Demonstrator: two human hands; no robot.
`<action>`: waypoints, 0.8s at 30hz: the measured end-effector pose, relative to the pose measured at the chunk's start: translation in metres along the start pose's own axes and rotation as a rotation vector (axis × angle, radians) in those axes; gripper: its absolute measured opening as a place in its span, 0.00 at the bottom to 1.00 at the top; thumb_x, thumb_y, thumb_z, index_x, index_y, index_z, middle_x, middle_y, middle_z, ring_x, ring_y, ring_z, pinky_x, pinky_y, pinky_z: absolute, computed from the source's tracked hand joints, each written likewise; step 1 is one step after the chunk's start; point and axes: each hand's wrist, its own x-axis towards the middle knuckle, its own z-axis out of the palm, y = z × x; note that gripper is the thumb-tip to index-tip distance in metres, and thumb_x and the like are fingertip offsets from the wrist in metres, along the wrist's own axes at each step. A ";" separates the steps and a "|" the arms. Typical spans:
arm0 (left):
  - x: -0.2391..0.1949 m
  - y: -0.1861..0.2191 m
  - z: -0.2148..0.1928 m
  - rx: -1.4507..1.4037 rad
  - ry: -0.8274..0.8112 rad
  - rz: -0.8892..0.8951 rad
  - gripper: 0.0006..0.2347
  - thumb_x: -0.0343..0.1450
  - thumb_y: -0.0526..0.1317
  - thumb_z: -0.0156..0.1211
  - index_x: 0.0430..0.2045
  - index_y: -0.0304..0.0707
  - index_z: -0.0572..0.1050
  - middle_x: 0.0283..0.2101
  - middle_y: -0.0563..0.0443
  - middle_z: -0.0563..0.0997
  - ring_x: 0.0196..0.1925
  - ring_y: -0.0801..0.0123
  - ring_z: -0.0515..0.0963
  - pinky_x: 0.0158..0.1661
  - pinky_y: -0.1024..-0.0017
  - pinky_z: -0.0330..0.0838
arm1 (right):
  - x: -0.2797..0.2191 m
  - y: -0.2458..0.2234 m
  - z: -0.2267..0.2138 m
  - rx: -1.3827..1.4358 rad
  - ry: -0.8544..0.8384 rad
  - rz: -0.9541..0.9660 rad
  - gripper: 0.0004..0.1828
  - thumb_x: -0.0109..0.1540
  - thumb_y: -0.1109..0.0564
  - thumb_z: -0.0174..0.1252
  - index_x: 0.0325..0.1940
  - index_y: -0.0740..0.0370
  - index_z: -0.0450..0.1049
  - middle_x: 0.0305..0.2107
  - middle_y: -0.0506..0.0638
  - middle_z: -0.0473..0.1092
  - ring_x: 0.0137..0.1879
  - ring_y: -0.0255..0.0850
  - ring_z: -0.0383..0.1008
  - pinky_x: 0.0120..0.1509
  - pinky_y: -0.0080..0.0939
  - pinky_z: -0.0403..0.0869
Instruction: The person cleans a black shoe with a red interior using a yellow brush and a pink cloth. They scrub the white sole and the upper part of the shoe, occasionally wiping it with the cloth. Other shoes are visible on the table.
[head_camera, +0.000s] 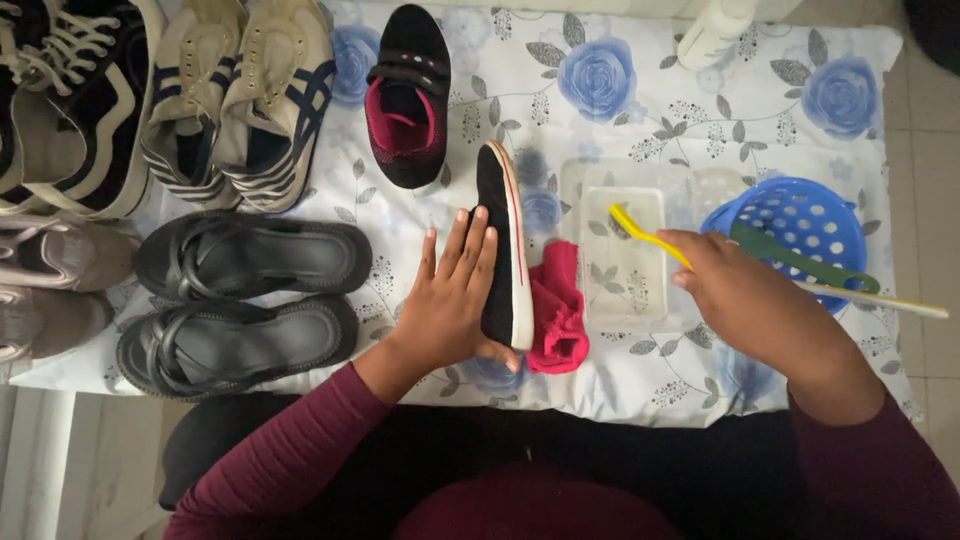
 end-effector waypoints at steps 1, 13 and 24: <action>0.000 0.000 -0.001 0.001 0.000 -0.001 0.69 0.47 0.88 0.35 0.71 0.22 0.47 0.77 0.31 0.45 0.80 0.41 0.44 0.73 0.39 0.42 | 0.000 -0.001 0.000 0.000 0.000 -0.001 0.29 0.68 0.56 0.43 0.74 0.43 0.58 0.54 0.52 0.68 0.57 0.48 0.72 0.55 0.51 0.69; 0.001 0.005 -0.003 0.045 -0.019 -0.034 0.58 0.59 0.81 0.21 0.71 0.23 0.48 0.77 0.31 0.46 0.79 0.43 0.44 0.73 0.42 0.44 | 0.022 0.008 0.028 -0.171 0.398 -0.539 0.19 0.64 0.62 0.54 0.59 0.52 0.76 0.39 0.48 0.78 0.38 0.46 0.78 0.35 0.48 0.74; 0.001 0.005 0.000 -0.084 -0.111 -0.077 0.58 0.58 0.80 0.36 0.73 0.25 0.44 0.78 0.32 0.42 0.80 0.43 0.40 0.71 0.40 0.37 | 0.042 -0.005 0.046 -0.088 0.478 -0.781 0.06 0.65 0.57 0.57 0.34 0.51 0.78 0.27 0.39 0.76 0.35 0.40 0.78 0.40 0.40 0.75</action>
